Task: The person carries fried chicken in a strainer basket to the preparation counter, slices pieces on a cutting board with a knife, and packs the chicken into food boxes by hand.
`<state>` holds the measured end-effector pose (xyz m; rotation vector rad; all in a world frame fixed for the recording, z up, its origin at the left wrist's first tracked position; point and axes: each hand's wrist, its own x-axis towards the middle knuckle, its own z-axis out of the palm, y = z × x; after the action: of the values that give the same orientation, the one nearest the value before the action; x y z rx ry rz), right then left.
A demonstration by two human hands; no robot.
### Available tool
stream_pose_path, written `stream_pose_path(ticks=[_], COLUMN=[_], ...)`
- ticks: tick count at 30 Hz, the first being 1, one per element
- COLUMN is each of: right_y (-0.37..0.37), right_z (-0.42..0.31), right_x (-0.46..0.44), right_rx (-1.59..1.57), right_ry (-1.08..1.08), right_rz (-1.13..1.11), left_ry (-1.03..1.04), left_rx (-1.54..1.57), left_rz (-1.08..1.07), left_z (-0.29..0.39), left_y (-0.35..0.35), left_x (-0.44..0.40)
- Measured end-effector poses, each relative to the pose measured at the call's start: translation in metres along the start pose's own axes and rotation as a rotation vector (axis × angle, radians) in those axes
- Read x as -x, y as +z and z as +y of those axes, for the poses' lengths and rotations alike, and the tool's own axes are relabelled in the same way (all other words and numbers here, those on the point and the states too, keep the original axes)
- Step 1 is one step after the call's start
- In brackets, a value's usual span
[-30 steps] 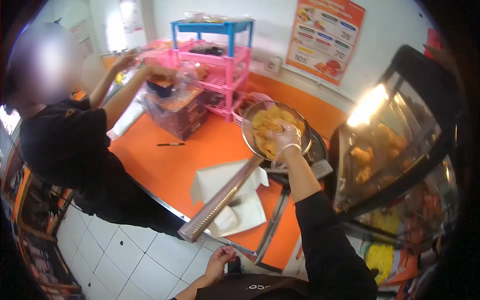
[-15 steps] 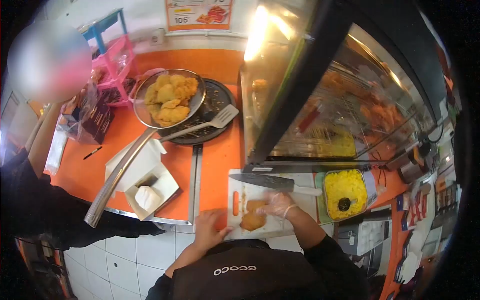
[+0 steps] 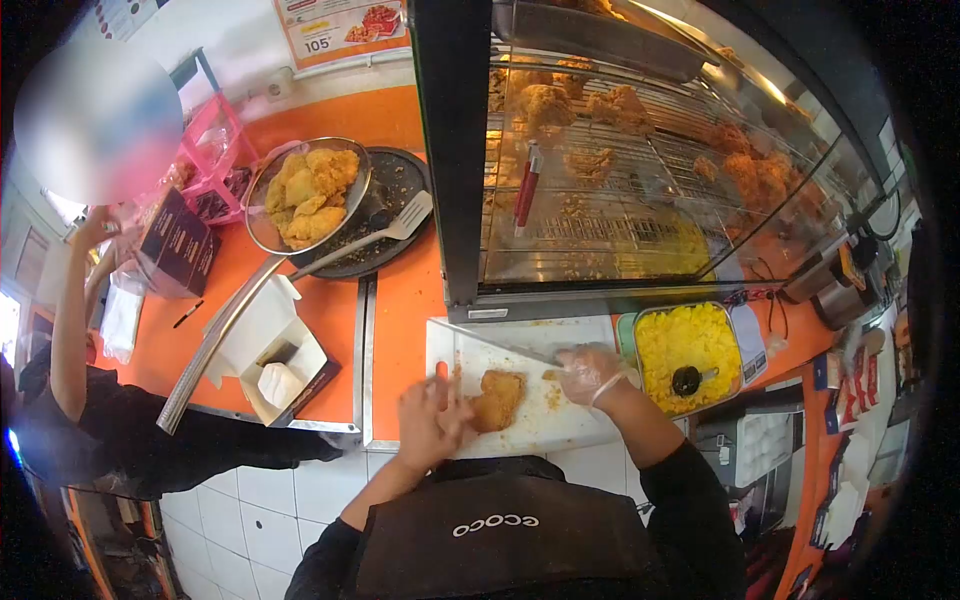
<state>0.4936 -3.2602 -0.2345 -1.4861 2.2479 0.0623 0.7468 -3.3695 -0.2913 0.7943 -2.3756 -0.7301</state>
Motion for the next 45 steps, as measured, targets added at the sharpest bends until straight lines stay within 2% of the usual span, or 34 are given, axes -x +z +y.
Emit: stream_pose_path(ticks=[1, 3, 4, 6, 7, 12, 16, 19, 21, 22, 25, 28, 31, 34, 37, 40, 45], right_y=[-0.004, 0.026, 0.042, 0.058, 0.064, 0.099, 0.084, 0.063, 0.075, 0.078, 0.071, 0.037, 0.079, 0.103, 0.093, 0.078, 0.068], right_z=[-0.008, -0.005, -0.004, -0.004, -0.005, 0.0, -0.01, -0.017, -0.021, -0.019, -0.011, -0.028, -0.016, -0.014, -0.018, -0.033, -0.041], right_x=[0.004, 0.006, 0.007, 0.004, 0.004, 0.002, 0.004, -0.001, -0.002, -0.004, -0.014, 0.009, 0.013, 0.005, 0.006, 0.013, 0.006], right_rx=[-0.031, -0.04, -0.043, -0.03, -0.024, -0.061, -0.104, -0.04, -0.06, -0.06, 0.021, -0.038, -0.077, -0.056, -0.048, -0.086, -0.008], right_ry=[0.023, -0.09, -0.145, -0.084, -0.053, -0.079, -0.037, -0.021, 0.036, 0.061, 0.015, 0.059, -0.033, -0.015, -0.047, 0.029, -0.047], right_rz=[-0.042, 0.084, 0.147, 0.053, 0.005, 0.15, 0.137, 0.004, 0.005, 0.009, -0.059, -0.047, 0.02, -0.016, -0.025, -0.031, 0.028], left_ry=[0.037, 0.113, 0.12, 0.133, 0.13, 0.064, 0.132, 0.151, 0.172, 0.184, 0.251, 0.224, 0.249, 0.275, 0.257, 0.28, 0.184], left_rx=[-0.071, -0.21, -0.332, -0.571, -0.501, -0.251, -0.261, -0.234, -0.225, -0.143, -0.027, 0.036, 0.001, -0.004, 0.038, -0.002, -0.032], left_rz=[0.069, 0.21, 0.109, -0.093, -0.135, -0.286, -0.266, -0.245, -0.214, -0.14, -0.201, -0.2, -0.258, -0.162, -0.138, -0.139, -0.2], left_z=[-0.006, -0.022, -0.029, -0.044, -0.049, -0.047, -0.068, -0.078, -0.076, -0.073, -0.086, -0.07, -0.077, -0.081, -0.093, -0.092, -0.099], left_y=[-0.003, -0.006, -0.004, 0.004, 0.009, 0.011, 0.021, 0.022, 0.017, 0.018, 0.015, -0.011, -0.004, 0.006, 0.014, 0.008, -0.004], left_x=[-0.009, -0.032, -0.04, -0.051, -0.051, -0.055, -0.053, -0.053, -0.055, -0.057, -0.06, -0.058, -0.044, -0.035, -0.032, -0.032, -0.033])
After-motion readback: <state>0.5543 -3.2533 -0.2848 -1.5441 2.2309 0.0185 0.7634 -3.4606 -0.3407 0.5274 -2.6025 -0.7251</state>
